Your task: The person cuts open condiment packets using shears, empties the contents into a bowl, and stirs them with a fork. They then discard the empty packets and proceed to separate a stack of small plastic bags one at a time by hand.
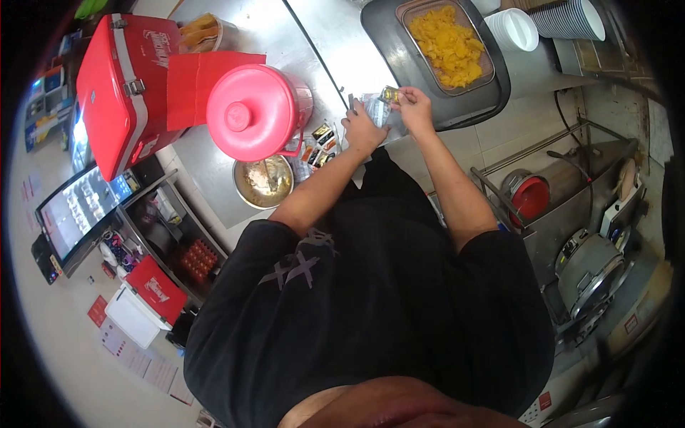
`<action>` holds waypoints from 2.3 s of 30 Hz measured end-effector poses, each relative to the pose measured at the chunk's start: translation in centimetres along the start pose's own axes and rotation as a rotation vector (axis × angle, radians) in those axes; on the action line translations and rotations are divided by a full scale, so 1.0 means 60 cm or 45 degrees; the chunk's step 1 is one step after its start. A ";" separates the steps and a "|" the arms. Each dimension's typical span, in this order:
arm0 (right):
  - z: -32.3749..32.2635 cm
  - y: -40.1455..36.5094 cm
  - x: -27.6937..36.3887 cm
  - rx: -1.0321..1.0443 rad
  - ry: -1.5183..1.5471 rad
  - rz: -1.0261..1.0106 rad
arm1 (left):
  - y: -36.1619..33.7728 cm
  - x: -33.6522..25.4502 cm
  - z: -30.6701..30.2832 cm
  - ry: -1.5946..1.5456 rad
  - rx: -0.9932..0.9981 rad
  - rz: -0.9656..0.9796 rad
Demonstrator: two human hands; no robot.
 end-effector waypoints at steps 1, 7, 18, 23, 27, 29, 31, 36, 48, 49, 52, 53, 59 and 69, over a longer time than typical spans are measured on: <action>0.003 0.007 0.005 -0.011 0.024 -0.003 | 0.006 0.000 0.011 -0.021 0.079 -0.078; -0.003 -0.020 0.045 -0.011 -0.164 -0.277 | -0.009 0.039 0.007 -0.295 -0.220 0.338; -0.019 -0.109 0.191 0.209 -0.739 -0.889 | -0.035 0.022 -0.115 -0.418 -0.361 0.781; -0.003 -0.147 0.228 0.337 -1.036 -1.156 | -0.044 0.022 -0.133 -0.437 -0.376 0.752; 0.007 -0.158 0.238 0.351 -0.806 -1.283 | -0.058 0.029 -0.143 -0.499 -0.361 0.638; 0.007 -0.162 0.232 0.371 -0.734 -1.086 | -0.063 0.034 -0.151 -0.476 -0.356 0.705; 0.004 -0.161 0.228 0.392 -0.792 -1.127 | -0.066 0.031 -0.160 -0.452 -0.351 0.777; 0.011 -0.170 0.224 0.268 -0.878 -1.058 | -0.073 0.014 -0.179 -0.187 -0.378 0.980; 0.014 -0.188 0.183 0.343 -0.857 -0.860 | -0.092 -0.001 -0.191 -0.187 -0.372 1.065; 0.018 -0.189 0.164 0.396 -0.824 -0.804 | -0.096 -0.001 -0.189 -0.171 -0.349 1.057; 0.022 -0.210 0.120 0.506 -0.711 -0.503 | -0.117 0.017 -0.167 -0.164 -0.251 1.011; 0.021 -0.215 0.102 0.583 -0.776 -0.503 | -0.127 0.027 -0.159 -0.120 -0.188 0.979; 0.019 -0.212 0.054 0.846 -0.061 0.181 | -0.159 0.033 -0.140 -0.149 -0.117 0.712; 0.005 -0.117 0.072 0.510 -0.980 -0.521 | -0.129 0.117 -0.117 -0.115 -0.337 0.616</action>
Point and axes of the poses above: each hand's wrist, its own y-axis towards the middle knuckle, its own z-axis out of the palm, x = y × z, the point moved 1 cm from there along y, towards the middle knuckle, and after that the axes turned 6 degrees about -y, right-handed, at the moved point
